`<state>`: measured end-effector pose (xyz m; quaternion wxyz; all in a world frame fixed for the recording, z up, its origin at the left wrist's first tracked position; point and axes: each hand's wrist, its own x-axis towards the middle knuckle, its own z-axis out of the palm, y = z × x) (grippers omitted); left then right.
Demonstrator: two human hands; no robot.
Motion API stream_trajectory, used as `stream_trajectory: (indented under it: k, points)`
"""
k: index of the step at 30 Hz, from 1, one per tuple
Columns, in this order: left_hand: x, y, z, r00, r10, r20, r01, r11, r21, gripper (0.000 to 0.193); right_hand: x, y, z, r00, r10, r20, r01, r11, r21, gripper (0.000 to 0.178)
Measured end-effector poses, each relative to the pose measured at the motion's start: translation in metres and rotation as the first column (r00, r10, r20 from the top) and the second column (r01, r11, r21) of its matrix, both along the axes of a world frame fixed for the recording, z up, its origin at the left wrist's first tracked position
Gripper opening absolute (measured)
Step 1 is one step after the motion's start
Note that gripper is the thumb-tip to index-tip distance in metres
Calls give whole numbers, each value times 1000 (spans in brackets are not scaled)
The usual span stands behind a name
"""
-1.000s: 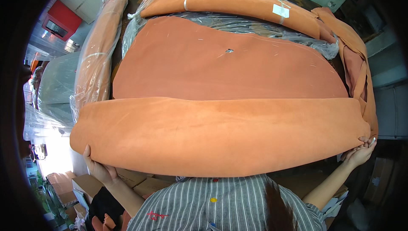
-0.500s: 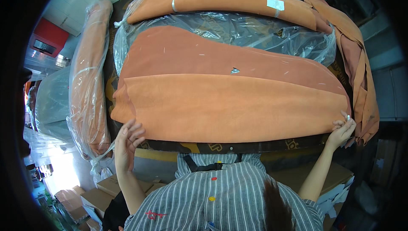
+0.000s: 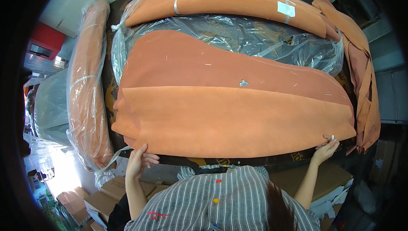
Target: The person unfolds a large piece of salmon-colored fabric on a table, smooths it out, and uses a white marking tool to draw lines and shapes on the surface. The person repeatedly lifts and repositions the fabric to continue marking different sections.
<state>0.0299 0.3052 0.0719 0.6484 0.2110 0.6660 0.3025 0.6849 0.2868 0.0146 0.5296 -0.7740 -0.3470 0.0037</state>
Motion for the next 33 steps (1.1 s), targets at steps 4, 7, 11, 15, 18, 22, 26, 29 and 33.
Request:
stream_trajectory:
  k: [4,7,11,15,18,22,26,29,33]
  points:
    - [0,29,44,981,-175,-83,178,984,24,49,18,1,-3,998,-62,12,62,998,2,37]
    - [-10,47,52,982,-185,-48,190,974,122,52,47,48,20,999,29,29,-31,995,90,40]
    - [-5,102,76,987,-140,-73,155,942,296,46,45,124,79,982,183,40,-187,968,169,44]
    - [-5,137,86,993,-107,-45,116,910,398,40,48,171,109,992,129,17,-130,972,196,43]
    - [-2,159,89,994,-104,-38,110,862,495,41,58,187,113,989,148,-20,-139,960,241,43]
    - [25,219,69,993,20,120,-98,715,692,48,79,225,97,967,225,-122,-182,940,289,42]
    - [80,219,39,979,-52,195,-98,724,683,53,17,230,92,943,263,-206,-190,930,314,48]
    - [74,195,8,917,-324,231,208,885,416,60,36,173,64,935,346,-80,-343,938,55,44]
    - [81,178,-29,914,-64,402,-24,977,211,71,15,123,26,964,250,-89,-259,960,-110,44]
